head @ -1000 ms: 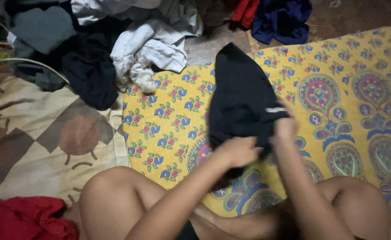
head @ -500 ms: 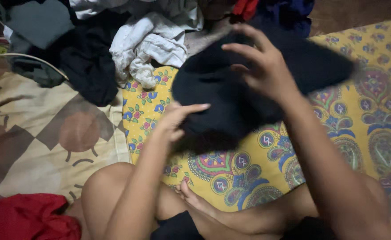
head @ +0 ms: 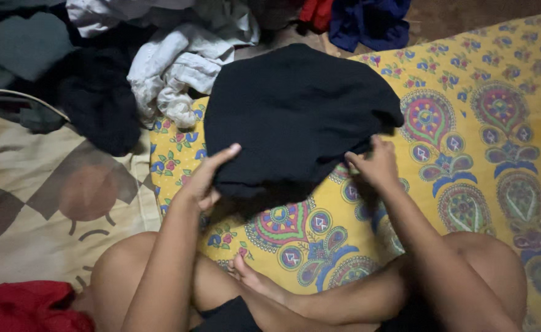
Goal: The person folds a black shirt by hand on a patterned surface, smoothing the fabric and carefully aligning the sleeves and body before placing it aside.
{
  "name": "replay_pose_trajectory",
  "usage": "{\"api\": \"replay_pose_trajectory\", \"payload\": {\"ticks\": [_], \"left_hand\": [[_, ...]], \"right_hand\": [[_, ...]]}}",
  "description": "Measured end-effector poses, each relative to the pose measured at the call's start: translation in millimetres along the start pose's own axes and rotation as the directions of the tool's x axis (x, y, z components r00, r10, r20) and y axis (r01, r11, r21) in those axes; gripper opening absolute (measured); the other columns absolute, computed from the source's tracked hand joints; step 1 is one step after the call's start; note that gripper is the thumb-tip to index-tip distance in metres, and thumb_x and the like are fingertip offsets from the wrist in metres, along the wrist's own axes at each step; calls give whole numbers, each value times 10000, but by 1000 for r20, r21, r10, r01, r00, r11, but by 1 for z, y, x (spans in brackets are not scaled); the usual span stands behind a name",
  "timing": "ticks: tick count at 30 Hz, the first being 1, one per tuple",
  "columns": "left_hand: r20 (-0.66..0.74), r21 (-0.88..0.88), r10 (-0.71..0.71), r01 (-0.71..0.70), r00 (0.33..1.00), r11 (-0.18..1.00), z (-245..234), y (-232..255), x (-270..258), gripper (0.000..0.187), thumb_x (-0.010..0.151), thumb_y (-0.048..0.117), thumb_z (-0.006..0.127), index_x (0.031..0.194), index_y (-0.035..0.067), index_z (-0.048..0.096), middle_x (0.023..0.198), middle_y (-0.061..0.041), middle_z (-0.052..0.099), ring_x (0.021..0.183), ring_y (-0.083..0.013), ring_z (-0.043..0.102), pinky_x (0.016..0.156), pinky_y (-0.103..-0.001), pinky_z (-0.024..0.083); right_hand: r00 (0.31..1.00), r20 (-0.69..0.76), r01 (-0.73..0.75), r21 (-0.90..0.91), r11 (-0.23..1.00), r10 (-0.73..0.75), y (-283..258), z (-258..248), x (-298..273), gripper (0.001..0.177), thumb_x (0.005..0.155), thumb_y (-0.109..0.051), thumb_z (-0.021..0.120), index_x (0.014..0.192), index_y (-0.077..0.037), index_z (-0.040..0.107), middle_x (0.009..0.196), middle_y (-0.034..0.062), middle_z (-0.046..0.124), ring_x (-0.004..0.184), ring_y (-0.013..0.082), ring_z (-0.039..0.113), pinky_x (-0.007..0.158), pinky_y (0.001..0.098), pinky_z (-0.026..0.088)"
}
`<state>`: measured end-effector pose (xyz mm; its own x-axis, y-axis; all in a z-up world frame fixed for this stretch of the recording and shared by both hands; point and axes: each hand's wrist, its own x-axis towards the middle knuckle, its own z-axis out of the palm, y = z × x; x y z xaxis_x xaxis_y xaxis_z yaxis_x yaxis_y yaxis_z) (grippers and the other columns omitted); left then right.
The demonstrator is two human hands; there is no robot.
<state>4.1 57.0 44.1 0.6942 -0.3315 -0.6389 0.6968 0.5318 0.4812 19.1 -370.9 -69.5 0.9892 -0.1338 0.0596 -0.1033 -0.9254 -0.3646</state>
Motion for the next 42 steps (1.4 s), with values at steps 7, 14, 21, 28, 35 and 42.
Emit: {"api": "replay_pose_trajectory", "payload": {"ticks": [7,14,21,28,35,42], "left_hand": [[192,103,135,-157,972,982,-9,5,-6,687,716,35,791,1336,92,503,1138,-60,683,985,-192,693,870,-400,600],[46,474,278,-266,960,840,-28,7,21,417,869,112,758,1236,-24,617,1018,-135,715,828,-242,672,722,-377,561],[-77,414,347,-286,935,864,-6,-13,28,312,972,289,629,1063,-2,696,920,-17,714,850,-141,655,789,-326,550],[266,655,577,-584,772,479,23,-16,15,227,911,194,741,1029,1,721,885,10,719,796,-35,609,698,-231,509],[291,735,375,-457,880,502,35,0,-26,244,871,240,824,912,13,743,689,45,671,601,-19,572,541,-234,472],[447,565,386,-589,807,577,26,2,-13,254,857,173,817,1057,25,768,846,31,731,720,-28,614,634,-238,514]], "right_hand": [[904,161,-367,768,525,397,-25,10,14,252,977,-320,657,1007,-74,705,886,53,606,774,239,528,687,433,419],[835,67,-168,976,136,547,-27,-88,55,255,1063,-340,600,891,-157,558,692,29,441,572,156,433,527,323,361],[900,-432,185,509,841,63,-119,-116,0,183,1028,-147,735,1091,-15,626,973,66,684,879,159,666,795,271,540],[951,282,-19,459,888,-126,-222,-38,-22,269,946,-166,629,1109,33,709,978,179,750,880,209,722,818,344,548],[907,380,-369,925,-90,184,-231,-11,28,490,969,-275,598,1375,-4,563,1337,156,658,1165,269,669,979,411,559],[875,451,-425,890,-165,176,-259,-14,50,577,947,-357,617,1398,-4,546,1358,129,645,1177,248,648,976,386,532]]}}
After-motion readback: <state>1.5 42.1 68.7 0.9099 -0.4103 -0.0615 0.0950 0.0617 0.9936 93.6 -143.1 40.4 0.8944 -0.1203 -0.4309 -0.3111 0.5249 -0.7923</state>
